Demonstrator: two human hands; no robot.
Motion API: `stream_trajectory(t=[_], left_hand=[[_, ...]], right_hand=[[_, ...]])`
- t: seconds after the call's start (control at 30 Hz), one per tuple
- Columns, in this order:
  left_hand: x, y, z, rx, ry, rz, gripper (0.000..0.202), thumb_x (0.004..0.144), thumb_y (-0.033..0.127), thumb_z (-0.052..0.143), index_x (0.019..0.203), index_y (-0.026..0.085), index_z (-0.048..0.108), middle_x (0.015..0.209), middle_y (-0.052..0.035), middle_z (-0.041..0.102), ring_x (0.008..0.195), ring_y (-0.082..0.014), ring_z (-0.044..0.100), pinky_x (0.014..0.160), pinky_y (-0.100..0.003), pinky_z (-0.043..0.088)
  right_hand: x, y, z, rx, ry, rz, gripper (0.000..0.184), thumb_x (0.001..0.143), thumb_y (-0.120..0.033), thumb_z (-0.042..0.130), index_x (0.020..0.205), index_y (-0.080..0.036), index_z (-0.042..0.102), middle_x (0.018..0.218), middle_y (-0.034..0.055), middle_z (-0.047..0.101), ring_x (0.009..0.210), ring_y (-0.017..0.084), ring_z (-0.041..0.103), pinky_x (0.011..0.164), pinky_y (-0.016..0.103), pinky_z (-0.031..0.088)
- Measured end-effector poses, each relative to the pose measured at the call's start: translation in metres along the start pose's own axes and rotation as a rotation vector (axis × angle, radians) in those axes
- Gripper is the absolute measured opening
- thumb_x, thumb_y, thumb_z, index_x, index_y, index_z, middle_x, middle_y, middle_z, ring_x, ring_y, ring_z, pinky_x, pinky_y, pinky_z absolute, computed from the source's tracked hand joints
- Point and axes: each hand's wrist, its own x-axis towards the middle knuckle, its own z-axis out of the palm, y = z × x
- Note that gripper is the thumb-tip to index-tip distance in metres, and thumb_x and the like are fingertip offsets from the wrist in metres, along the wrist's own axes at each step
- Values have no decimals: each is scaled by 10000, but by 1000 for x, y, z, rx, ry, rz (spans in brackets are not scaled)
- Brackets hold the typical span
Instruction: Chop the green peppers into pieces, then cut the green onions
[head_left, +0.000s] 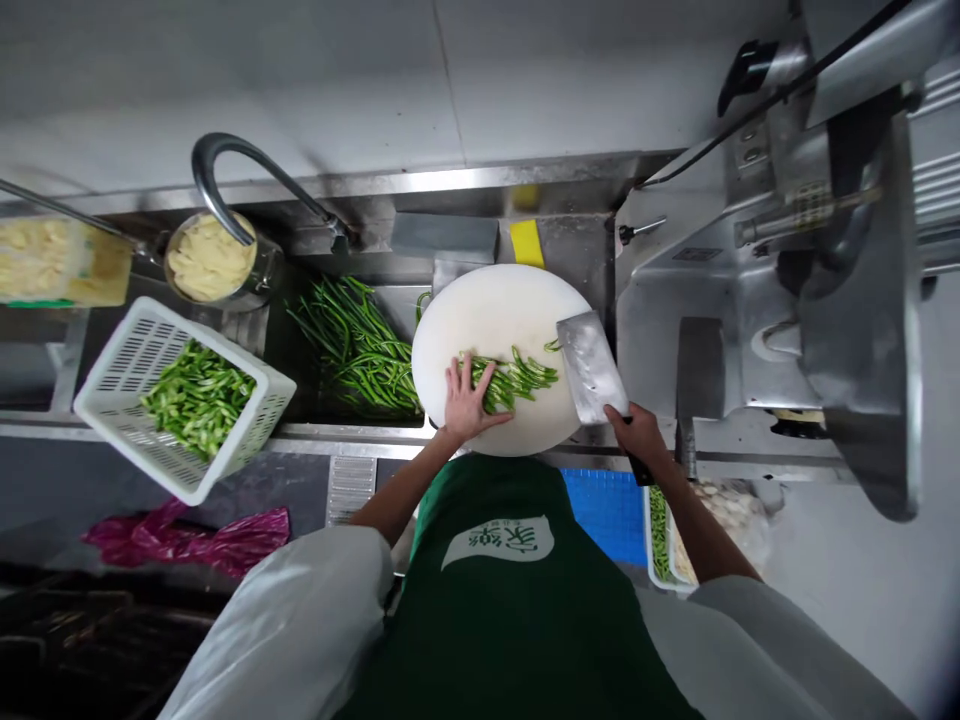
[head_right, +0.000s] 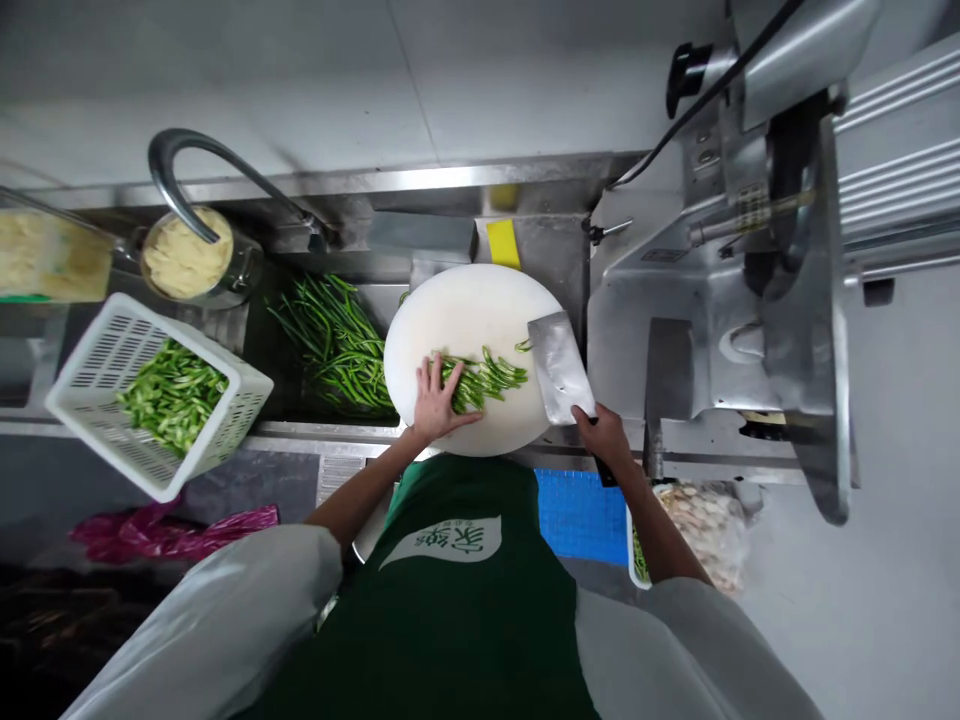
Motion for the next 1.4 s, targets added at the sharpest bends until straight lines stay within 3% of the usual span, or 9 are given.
stream_trajectory(t=[0.17, 0.3, 0.67, 0.83, 1.0, 1.13, 1.27, 1.33, 1.4], left_hand=[[29, 42, 7, -85, 68, 34, 1124, 663, 810, 732, 1592, 295, 366, 1722, -107, -2, 1531, -531, -67, 1211, -705, 109], [40, 56, 11, -193, 149, 16, 1036, 696, 775, 737, 1563, 302, 423, 1722, -92, -13, 1523, -545, -69, 1198, -730, 87], [42, 48, 21, -378, 423, 81, 708, 808, 564, 727, 1391, 192, 575, 1632, -160, 249, 1545, -397, 166, 1246, -635, 204], [25, 21, 2, -378, 496, 80, 689, 802, 534, 738, 1366, 175, 569, 1613, -176, 261, 1547, -385, 183, 1263, -616, 193], [-26, -78, -62, -327, 565, -79, 679, 802, 492, 751, 1387, 216, 545, 1641, -151, 239, 1551, -392, 165, 1244, -649, 195], [-87, -209, -123, -201, 757, -319, 582, 841, 458, 724, 1351, 216, 580, 1620, -145, 288, 1541, -369, 208, 1253, -613, 183], [-145, -354, -169, -139, 932, -726, 455, 909, 416, 651, 1312, 210, 607, 1556, -152, 372, 1493, -318, 314, 1244, -526, 242], [-169, -417, -184, -170, 910, -926, 439, 919, 397, 636, 1305, 188, 612, 1521, -176, 409, 1460, -325, 360, 1222, -524, 273], [-184, -463, -190, -198, 845, -1080, 454, 894, 381, 664, 1283, 153, 622, 1503, -209, 422, 1441, -371, 369, 1201, -570, 271]], right_hand=[[-6, -40, 33, -78, -25, -81, 427, 891, -571, 515, 845, -175, 670, 811, 141, 734, 868, 266, 684, 737, 299, 470], [-22, -68, 63, -68, -74, -127, 456, 927, -553, 508, 953, -143, 705, 868, 154, 752, 935, 274, 690, 778, 297, 479], [-44, -97, 117, 73, -49, -156, 524, 922, -560, 450, 1088, -132, 702, 1009, 190, 763, 942, 291, 702, 795, 333, 499], [-59, -116, 139, 122, -68, -171, 563, 896, -628, 449, 1007, -133, 694, 890, 180, 761, 827, 287, 693, 760, 345, 500], [-81, -212, 189, 82, -189, -338, 513, 944, -584, 417, 990, -149, 684, 860, 157, 753, 778, 258, 681, 697, 310, 474], [-101, -353, 261, -30, -368, -581, 359, 985, -445, 448, 930, -169, 670, 819, 133, 737, 777, 224, 674, 656, 274, 412], [-135, -485, 333, -113, -489, -793, 302, 1015, -389, 438, 915, -187, 640, 849, 106, 734, 797, 200, 667, 662, 262, 373], [-145, -515, 355, -140, -489, -794, 296, 1019, -379, 434, 899, -192, 630, 830, 96, 722, 782, 193, 657, 653, 261, 364], [-144, -513, 363, -121, -454, -731, 300, 1013, -383, 434, 863, -198, 617, 779, 82, 703, 742, 186, 643, 634, 261, 366]])
